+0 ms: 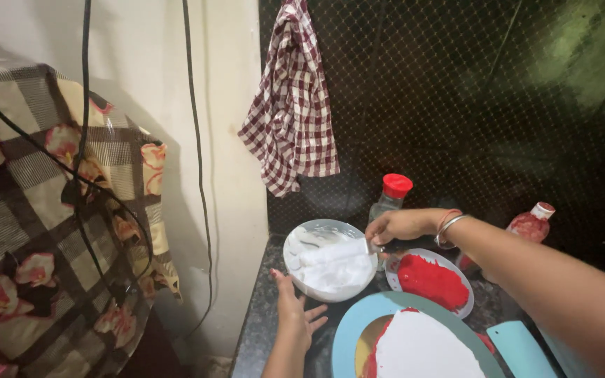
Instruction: Frosting a heart-shaped cake with white icing.
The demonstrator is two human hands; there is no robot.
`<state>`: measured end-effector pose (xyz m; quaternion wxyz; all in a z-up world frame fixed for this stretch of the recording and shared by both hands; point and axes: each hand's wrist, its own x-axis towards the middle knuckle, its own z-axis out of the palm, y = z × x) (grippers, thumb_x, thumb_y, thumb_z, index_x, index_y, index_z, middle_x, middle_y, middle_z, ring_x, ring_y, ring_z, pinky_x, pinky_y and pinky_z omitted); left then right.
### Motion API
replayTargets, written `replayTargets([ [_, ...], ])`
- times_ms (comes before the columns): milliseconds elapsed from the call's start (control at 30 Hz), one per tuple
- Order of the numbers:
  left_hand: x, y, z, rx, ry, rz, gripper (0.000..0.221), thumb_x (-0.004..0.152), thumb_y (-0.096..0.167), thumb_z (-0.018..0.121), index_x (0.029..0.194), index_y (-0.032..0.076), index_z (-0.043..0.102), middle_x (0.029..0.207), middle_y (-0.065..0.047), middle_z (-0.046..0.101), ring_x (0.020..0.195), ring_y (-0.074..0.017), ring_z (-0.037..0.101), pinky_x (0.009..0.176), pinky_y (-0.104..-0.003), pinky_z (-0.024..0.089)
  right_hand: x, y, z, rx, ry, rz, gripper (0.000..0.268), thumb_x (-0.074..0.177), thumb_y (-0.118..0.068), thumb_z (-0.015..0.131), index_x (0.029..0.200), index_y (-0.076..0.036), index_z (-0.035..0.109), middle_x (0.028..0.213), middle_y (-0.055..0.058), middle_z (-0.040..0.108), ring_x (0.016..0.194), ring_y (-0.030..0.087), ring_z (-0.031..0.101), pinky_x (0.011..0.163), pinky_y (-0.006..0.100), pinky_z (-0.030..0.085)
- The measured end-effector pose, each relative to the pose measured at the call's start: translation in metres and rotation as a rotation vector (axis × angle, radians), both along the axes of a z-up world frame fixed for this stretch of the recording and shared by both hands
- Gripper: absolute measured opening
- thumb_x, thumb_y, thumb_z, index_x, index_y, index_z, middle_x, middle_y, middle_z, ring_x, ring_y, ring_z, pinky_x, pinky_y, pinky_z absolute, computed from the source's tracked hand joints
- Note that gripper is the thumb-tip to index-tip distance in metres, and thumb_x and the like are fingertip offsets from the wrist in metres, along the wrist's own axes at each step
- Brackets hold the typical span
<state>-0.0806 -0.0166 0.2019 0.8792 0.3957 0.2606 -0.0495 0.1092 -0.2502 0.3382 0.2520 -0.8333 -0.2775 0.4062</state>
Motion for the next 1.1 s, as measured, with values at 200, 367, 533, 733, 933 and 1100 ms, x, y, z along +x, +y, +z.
replayTargets([
  [200, 0.005, -0.008, -0.015, 0.004, -0.004, 0.035, 0.11, 0.07, 0.094, 0.025, 0.164, 0.039, 0.009, 0.171, -0.011, 0.022, 0.137, -0.0573, 0.048, 0.114, -0.065, 0.034, -0.036, 0.027, 0.028, -0.338, -0.507, 0.083, 0.033, 0.094, -0.015, 0.05, 0.12, -0.015, 0.071, 0.092, 0.004, 0.078, 0.081, 0.017, 0.076, 0.068, 0.037, 0.061],
  [367, 0.002, -0.009, -0.016, 0.005, 0.007, 0.026, 0.111, 0.07, 0.094, 0.024, 0.165, 0.038, 0.01, 0.171, -0.013, 0.02, 0.137, -0.0558, 0.049, 0.113, -0.065, 0.036, -0.032, 0.048, -0.008, -0.266, -0.759, 0.406, 0.029, 0.088, -0.019, 0.064, 0.115, -0.018, 0.076, 0.097, 0.006, 0.078, 0.085, 0.022, 0.071, 0.076, 0.039, 0.054],
  [533, 0.005, 0.0, -0.024, 0.033, -0.011, 0.003, 0.109, 0.073, 0.094, 0.022, 0.165, 0.036, 0.011, 0.168, -0.016, 0.028, 0.136, -0.0555, 0.05, 0.112, -0.063, 0.039, -0.035, 0.049, -0.002, -0.272, -0.52, 0.286, 0.027, 0.095, -0.018, 0.056, 0.114, -0.013, 0.075, 0.093, 0.004, 0.08, 0.083, 0.017, 0.074, 0.075, 0.034, 0.056],
  [733, -0.001, -0.008, -0.027, 0.019, -0.008, 0.003, 0.108, 0.073, 0.092, 0.019, 0.164, 0.034, 0.02, 0.167, -0.014, 0.032, 0.137, -0.0534, 0.049, 0.114, -0.062, 0.033, -0.03, 0.004, 0.027, 0.0, -0.119, 0.16, 0.031, 0.103, -0.021, 0.056, 0.114, 0.001, 0.073, 0.091, 0.0, 0.073, 0.081, 0.009, 0.064, 0.072, 0.028, 0.055],
  [933, -0.012, -0.031, -0.061, 0.021, 0.173, -0.143, 0.117, 0.075, 0.096, 0.024, 0.165, 0.021, 0.023, 0.164, -0.026, 0.034, 0.144, -0.0493, 0.04, 0.117, -0.062, 0.029, -0.09, -0.005, 0.11, -0.139, 0.058, -0.019, 0.033, 0.097, -0.017, 0.057, 0.124, -0.002, 0.068, 0.082, 0.0, 0.07, 0.064, 0.013, 0.054, 0.058, 0.03, 0.049],
  [1100, -0.032, -0.034, -0.065, 0.107, 0.2, -0.336, 0.117, 0.077, 0.093, 0.035, 0.159, 0.01, 0.032, 0.153, -0.028, 0.049, 0.131, -0.041, 0.062, 0.104, -0.06, 0.048, -0.076, -0.033, 0.109, -0.354, -0.324, 0.496, 0.034, 0.093, -0.015, 0.062, 0.124, -0.007, 0.073, 0.105, 0.0, 0.082, 0.089, 0.01, 0.07, 0.08, 0.029, 0.055],
])
